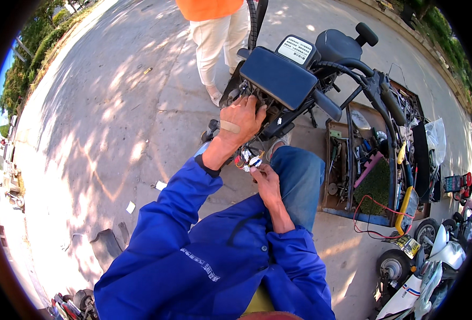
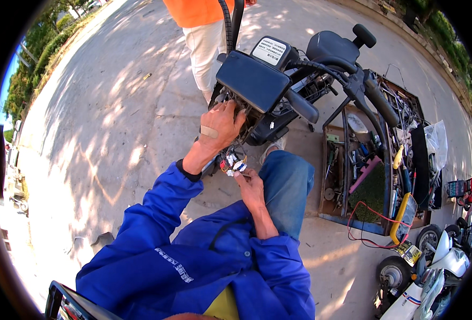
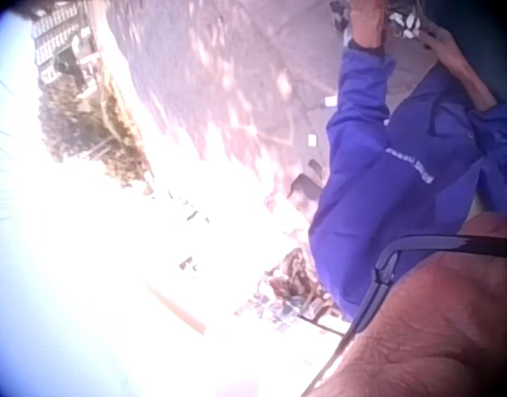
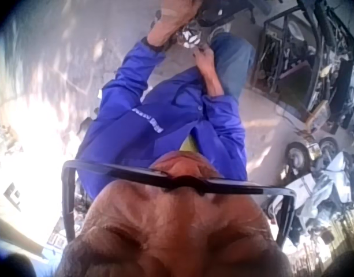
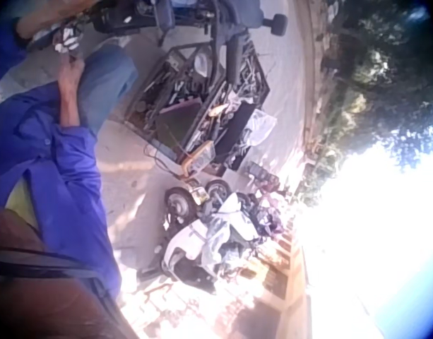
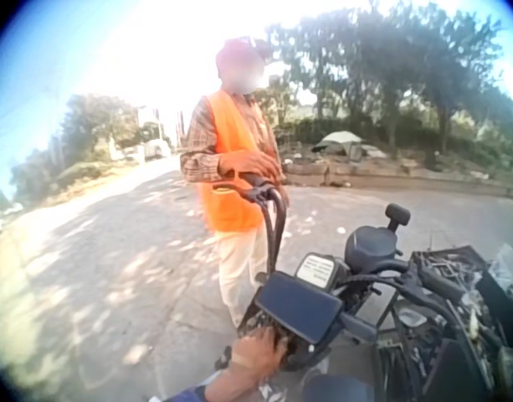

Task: The person sits on the ground and repairs the wiring of a scooter. They handle a bundle of wires, disconnecting and reconnecting white plastic connectors, and manipulating the wire harness near the scooter's seat and handlebars.

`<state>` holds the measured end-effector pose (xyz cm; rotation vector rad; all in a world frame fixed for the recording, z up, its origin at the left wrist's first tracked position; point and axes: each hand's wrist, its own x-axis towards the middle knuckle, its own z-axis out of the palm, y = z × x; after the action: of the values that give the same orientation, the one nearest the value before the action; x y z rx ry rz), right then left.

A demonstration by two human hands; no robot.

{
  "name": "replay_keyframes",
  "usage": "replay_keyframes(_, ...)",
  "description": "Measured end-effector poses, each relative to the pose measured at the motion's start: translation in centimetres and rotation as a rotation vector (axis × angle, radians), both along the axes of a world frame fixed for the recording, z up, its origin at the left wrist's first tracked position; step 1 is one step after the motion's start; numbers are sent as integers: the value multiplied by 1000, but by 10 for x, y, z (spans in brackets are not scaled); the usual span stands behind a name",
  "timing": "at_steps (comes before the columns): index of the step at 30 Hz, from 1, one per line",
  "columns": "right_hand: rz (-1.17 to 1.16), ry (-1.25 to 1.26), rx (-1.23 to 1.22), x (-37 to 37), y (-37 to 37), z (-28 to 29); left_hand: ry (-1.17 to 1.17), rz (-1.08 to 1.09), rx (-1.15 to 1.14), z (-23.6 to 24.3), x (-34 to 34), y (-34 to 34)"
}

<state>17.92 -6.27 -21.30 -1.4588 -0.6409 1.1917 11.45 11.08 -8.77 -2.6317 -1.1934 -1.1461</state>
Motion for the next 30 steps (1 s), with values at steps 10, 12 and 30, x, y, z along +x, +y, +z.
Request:
replay_keyframes(10, 0, -12, 9, 0, -2, 3, -76, -175, 32, -8, -6, 21)
replay_keyframes(12, 2, -19, 17, -1, -2, 5, 16, -244, -60, -3, -18, 33)
replay_keyframes(30, 22, -17, 49, 1, -2, -3, 50, -229, -107, 1, -24, 31)
